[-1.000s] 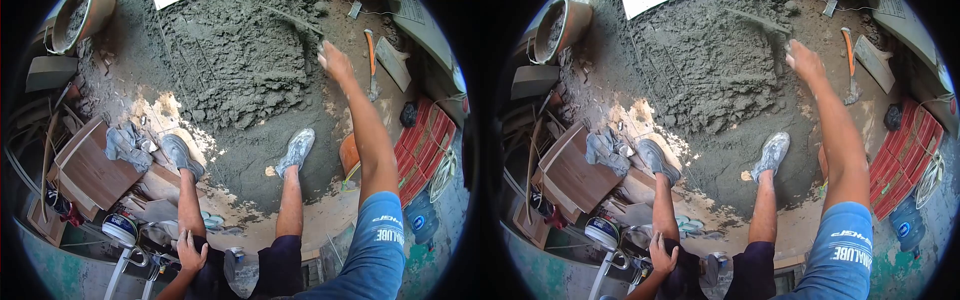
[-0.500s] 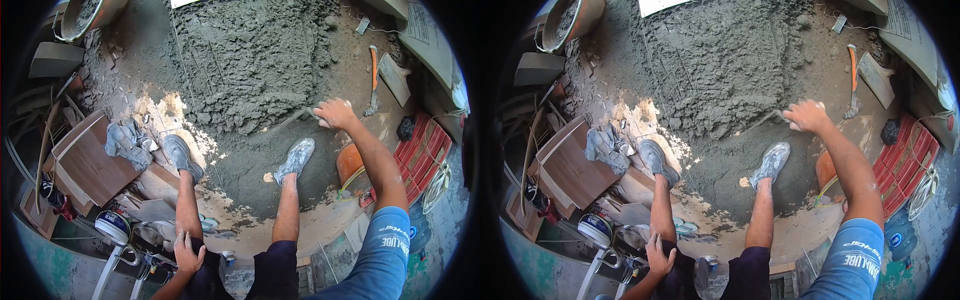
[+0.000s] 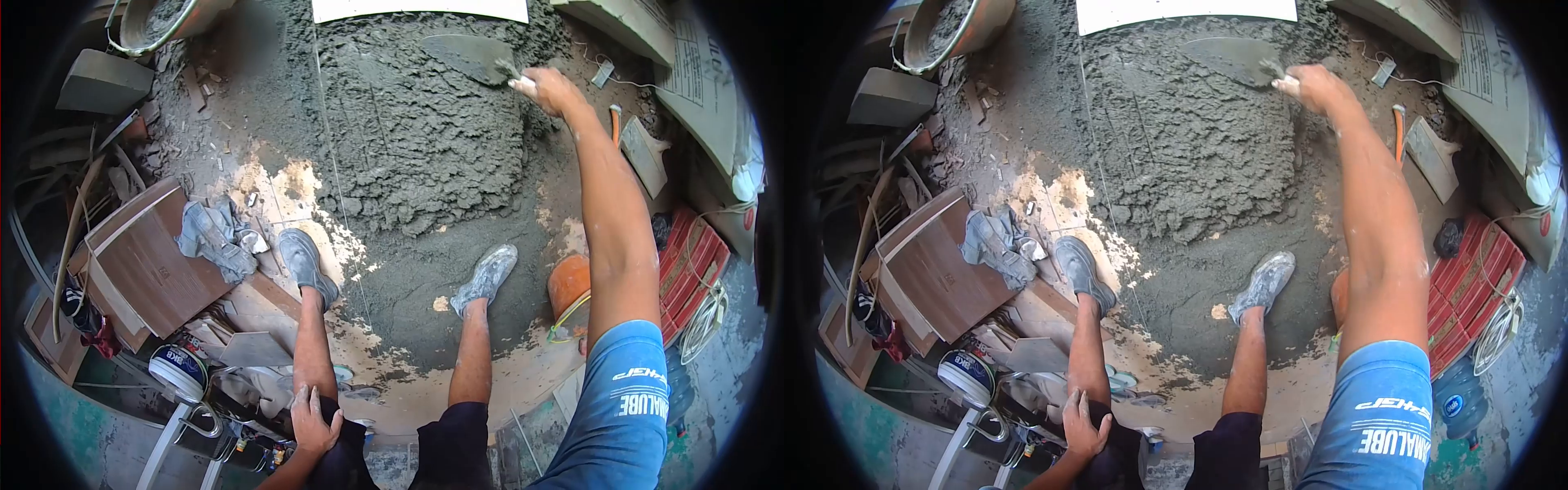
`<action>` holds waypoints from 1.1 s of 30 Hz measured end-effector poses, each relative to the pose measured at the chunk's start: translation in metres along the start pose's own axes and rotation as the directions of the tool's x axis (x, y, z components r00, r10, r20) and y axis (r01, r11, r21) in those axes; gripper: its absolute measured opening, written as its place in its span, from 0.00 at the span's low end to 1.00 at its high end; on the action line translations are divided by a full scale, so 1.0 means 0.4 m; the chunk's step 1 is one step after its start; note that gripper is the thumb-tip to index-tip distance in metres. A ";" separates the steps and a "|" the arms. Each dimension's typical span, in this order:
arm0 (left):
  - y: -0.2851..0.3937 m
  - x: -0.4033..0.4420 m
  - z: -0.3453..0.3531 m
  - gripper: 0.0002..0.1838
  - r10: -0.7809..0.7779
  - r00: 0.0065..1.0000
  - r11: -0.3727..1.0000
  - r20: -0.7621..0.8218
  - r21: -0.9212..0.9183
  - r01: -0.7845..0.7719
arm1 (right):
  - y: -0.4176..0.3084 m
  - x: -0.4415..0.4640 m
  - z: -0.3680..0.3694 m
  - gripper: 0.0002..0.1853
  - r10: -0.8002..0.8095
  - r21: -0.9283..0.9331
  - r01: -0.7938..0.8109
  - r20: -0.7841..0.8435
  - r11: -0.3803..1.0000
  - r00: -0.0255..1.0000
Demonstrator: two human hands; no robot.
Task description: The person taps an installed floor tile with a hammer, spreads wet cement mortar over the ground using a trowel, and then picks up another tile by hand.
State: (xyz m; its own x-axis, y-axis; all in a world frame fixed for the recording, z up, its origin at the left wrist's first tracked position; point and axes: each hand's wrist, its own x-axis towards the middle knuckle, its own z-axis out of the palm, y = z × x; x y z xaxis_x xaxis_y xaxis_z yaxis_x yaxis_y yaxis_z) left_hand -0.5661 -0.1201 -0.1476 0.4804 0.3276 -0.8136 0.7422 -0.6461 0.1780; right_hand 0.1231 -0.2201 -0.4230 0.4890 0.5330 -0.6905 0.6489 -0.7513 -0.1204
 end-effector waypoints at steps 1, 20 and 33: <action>0.000 -0.002 -0.005 0.41 -0.003 1.000 1.000 0.009 -0.008 0.003 | 0.000 -0.005 0.021 0.29 0.004 0.077 -0.006 0.028 0.997 1.000; -0.008 0.004 -0.015 0.42 0.005 1.000 0.996 -0.014 -0.092 -0.006 | -0.449 0.139 -0.244 0.30 -0.174 -0.243 0.201 0.130 0.949 0.976; 0.009 0.013 -0.020 0.42 -0.010 1.000 0.996 0.017 -0.094 0.012 | 0.013 0.051 -0.335 0.25 0.086 -0.328 -0.006 0.230 0.945 0.969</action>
State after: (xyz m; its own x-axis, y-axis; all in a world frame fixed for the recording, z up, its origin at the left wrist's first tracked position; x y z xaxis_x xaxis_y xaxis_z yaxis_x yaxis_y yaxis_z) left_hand -0.5573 -0.1151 -0.1467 0.4647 0.3220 -0.8248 0.7882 -0.5749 0.2196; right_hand 0.2145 -0.1611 -0.3420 0.3955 0.3626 -0.8438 0.8013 -0.5852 0.1241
